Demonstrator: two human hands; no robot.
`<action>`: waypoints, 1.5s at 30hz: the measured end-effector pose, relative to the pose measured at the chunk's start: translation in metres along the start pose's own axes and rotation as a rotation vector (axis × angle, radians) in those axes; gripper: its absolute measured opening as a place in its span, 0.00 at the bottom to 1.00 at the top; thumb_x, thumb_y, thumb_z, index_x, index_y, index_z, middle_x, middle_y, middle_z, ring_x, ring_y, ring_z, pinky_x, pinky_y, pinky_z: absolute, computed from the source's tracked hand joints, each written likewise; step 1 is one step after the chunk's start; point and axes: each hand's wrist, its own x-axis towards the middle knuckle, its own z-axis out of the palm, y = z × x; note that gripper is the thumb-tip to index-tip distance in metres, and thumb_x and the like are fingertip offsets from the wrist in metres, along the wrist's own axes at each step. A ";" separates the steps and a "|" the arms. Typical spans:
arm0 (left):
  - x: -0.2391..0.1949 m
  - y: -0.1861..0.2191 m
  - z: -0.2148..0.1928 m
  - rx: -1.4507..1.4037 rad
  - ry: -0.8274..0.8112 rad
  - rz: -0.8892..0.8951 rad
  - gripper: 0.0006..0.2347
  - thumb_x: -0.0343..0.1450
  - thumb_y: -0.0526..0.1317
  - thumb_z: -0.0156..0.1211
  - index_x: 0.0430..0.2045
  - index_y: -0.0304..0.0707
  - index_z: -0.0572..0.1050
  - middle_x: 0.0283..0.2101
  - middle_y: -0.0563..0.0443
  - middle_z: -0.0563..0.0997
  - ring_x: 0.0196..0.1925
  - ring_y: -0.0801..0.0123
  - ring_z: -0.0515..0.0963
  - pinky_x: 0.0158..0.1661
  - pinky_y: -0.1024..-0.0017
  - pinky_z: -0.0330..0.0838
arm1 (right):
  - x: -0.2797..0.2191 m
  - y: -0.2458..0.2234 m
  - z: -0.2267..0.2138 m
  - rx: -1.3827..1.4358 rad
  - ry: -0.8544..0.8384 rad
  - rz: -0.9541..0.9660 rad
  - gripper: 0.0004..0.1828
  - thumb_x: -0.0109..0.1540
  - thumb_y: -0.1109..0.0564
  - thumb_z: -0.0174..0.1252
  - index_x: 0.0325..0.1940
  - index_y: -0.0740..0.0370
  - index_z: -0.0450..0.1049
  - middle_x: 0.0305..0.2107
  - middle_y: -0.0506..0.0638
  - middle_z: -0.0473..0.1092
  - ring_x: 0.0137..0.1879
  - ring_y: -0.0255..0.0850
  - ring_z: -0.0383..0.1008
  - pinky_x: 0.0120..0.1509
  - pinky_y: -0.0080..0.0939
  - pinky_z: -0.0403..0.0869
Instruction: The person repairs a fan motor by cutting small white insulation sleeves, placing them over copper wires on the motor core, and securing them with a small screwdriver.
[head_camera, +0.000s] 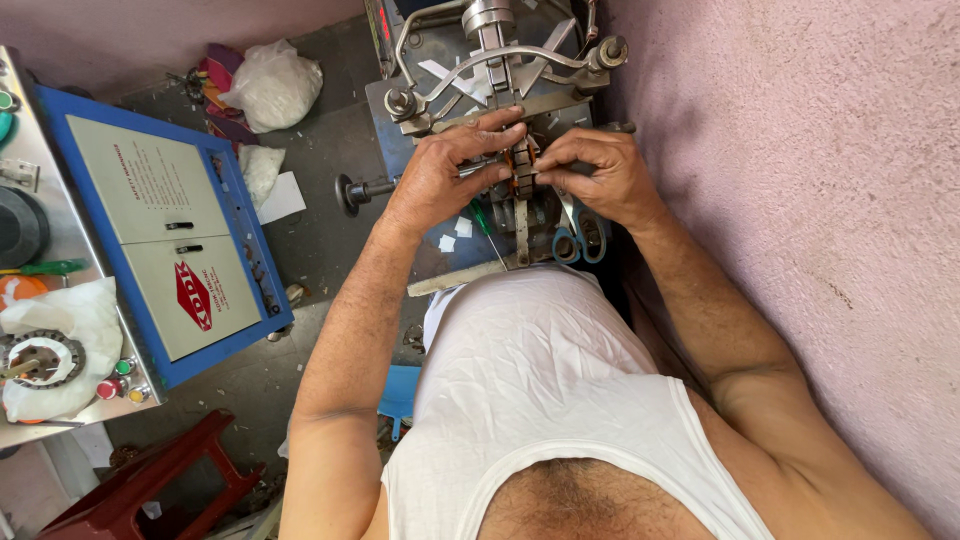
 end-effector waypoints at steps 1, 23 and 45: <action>0.000 0.000 -0.001 0.007 -0.001 0.012 0.22 0.67 0.33 0.72 0.56 0.55 0.78 0.64 0.59 0.77 0.63 0.66 0.80 0.62 0.65 0.78 | 0.000 -0.001 -0.002 0.020 -0.001 0.007 0.09 0.59 0.69 0.71 0.41 0.62 0.81 0.38 0.49 0.78 0.44 0.35 0.80 0.48 0.33 0.80; -0.003 0.001 -0.003 -0.013 0.006 0.056 0.22 0.65 0.33 0.76 0.53 0.52 0.80 0.63 0.58 0.78 0.61 0.67 0.81 0.62 0.66 0.79 | 0.000 0.004 0.000 0.167 -0.038 0.356 0.05 0.63 0.65 0.67 0.44 0.66 0.80 0.35 0.50 0.80 0.42 0.33 0.82 0.47 0.31 0.82; -0.007 -0.003 0.005 0.056 0.057 0.073 0.22 0.64 0.32 0.74 0.52 0.52 0.81 0.62 0.61 0.79 0.61 0.67 0.80 0.65 0.64 0.74 | -0.011 -0.016 0.015 0.100 0.097 0.457 0.05 0.66 0.64 0.65 0.42 0.66 0.74 0.34 0.52 0.78 0.36 0.35 0.82 0.37 0.32 0.82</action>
